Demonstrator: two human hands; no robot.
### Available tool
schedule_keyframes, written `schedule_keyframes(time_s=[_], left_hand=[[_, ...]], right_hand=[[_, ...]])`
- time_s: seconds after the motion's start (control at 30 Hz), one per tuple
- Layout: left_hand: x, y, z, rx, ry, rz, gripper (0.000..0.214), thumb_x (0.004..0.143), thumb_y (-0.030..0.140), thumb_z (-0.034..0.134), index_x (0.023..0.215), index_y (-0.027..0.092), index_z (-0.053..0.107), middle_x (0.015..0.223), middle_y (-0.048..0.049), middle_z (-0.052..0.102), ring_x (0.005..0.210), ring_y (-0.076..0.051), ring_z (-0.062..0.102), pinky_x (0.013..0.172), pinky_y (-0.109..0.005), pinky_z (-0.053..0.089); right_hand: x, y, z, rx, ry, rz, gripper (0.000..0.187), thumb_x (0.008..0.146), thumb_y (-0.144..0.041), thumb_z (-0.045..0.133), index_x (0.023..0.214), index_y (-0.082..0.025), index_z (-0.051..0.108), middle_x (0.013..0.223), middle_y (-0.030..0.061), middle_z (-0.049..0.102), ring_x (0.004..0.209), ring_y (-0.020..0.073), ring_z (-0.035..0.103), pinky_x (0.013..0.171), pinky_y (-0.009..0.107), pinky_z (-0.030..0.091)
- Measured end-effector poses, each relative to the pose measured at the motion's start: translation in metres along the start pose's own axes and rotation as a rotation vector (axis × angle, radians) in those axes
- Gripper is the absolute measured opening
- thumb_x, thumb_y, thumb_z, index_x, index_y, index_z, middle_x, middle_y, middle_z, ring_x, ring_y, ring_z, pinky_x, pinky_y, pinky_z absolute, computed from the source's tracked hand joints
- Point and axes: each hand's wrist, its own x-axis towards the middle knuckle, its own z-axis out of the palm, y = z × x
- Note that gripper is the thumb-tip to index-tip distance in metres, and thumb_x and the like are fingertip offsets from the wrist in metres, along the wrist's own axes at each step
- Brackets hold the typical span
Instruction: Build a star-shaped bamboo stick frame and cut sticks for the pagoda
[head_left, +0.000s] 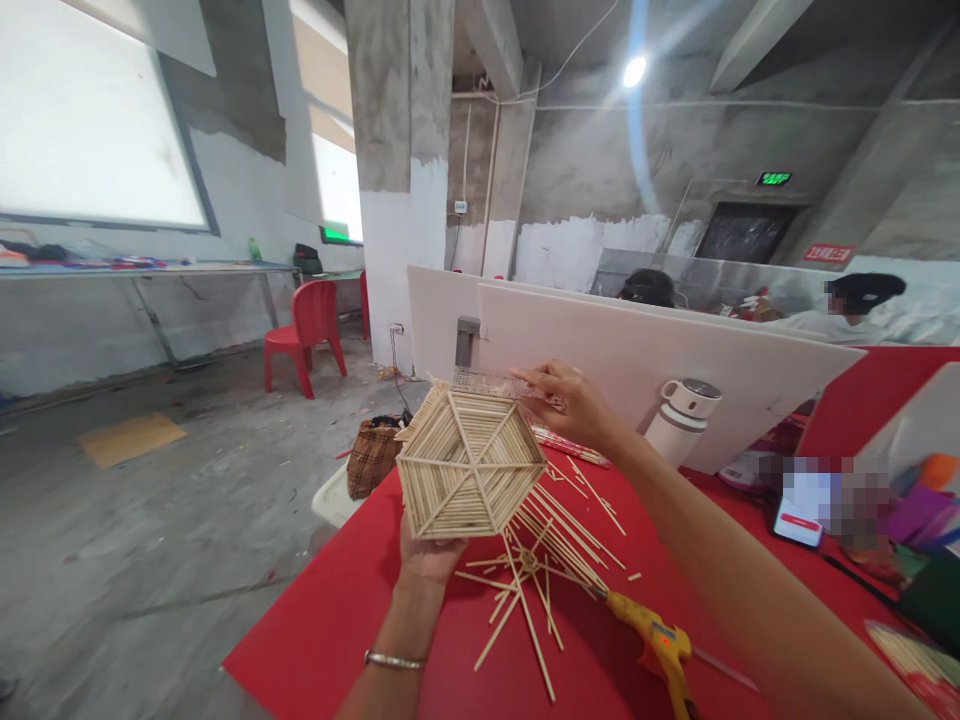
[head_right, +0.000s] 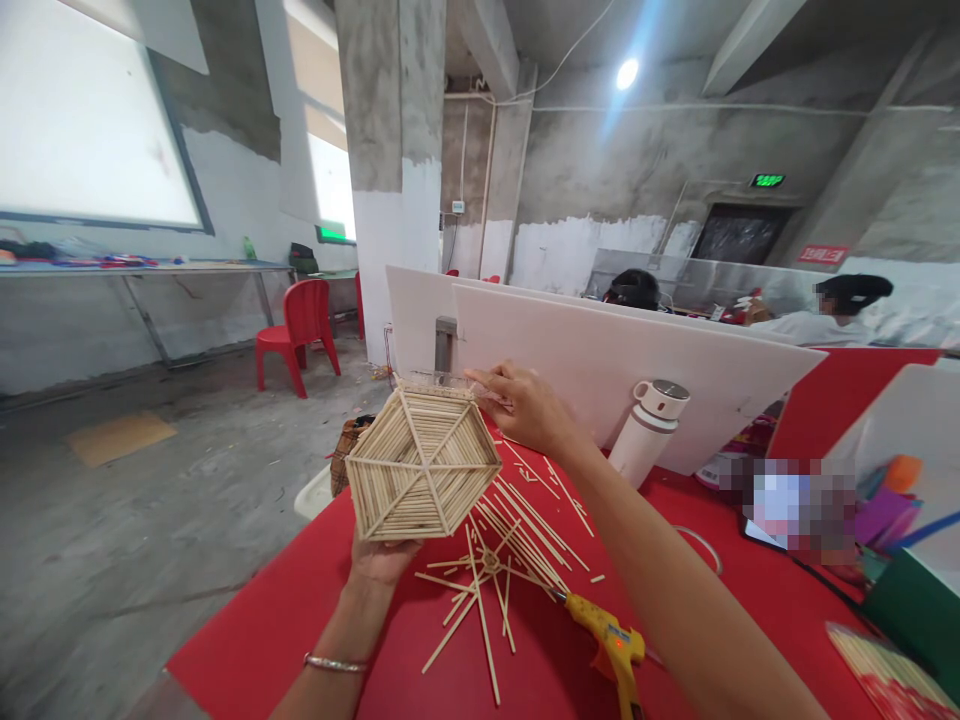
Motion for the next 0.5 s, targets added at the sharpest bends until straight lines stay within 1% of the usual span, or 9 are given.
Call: schedule_keyframes(time_s=[0.13,0.27,0.4,0.5], left_hand=[[0.002,-0.001,-0.003,0.020,-0.032,0.027,0.039,0.098,0.029,0.046,0.061,0.016,0.054,0.042,0.0021,0.041,0.031,-0.008,0.029,0.029,-0.014,0.020],[0.003,-0.001,-0.004,0.022,-0.040,0.031,0.041,0.098,0.028,0.045,0.059,0.016,0.050,0.041,0.0021,0.040,0.031,-0.008,0.030,0.029,-0.015,0.022],[0.005,0.000,-0.009,0.032,-0.049,0.029,0.040,0.099,0.031,0.045,0.063,0.017,0.054,0.042,0.0020,0.043,0.031,-0.009,0.031,0.029,-0.015,0.023],[0.009,0.000,-0.016,0.059,-0.107,0.062,0.032,0.096,0.028,0.051,0.067,0.016,0.058,0.045,0.0016,0.048,0.032,-0.008,0.032,0.029,-0.015,0.023]], right_hand=[[0.001,-0.001,0.000,0.012,-0.005,0.008,0.047,0.094,-0.022,0.063,0.140,-0.033,0.061,0.103,0.0055,0.066,0.086,0.0196,0.062,0.082,0.034,0.049],[0.001,-0.001,0.001,0.012,-0.007,0.013,0.047,0.094,-0.023,0.062,0.140,-0.033,0.061,0.102,0.0053,0.066,0.085,0.0193,0.061,0.081,0.034,0.049],[0.000,0.000,0.002,0.001,0.002,0.010,0.045,0.094,-0.025,0.063,0.139,-0.032,0.062,0.101,0.0052,0.067,0.083,0.0184,0.061,0.080,0.033,0.048],[0.000,-0.001,0.001,0.008,0.008,0.013,0.045,0.094,-0.025,0.063,0.138,-0.031,0.063,0.100,0.0052,0.067,0.082,0.0184,0.061,0.080,0.033,0.048]])
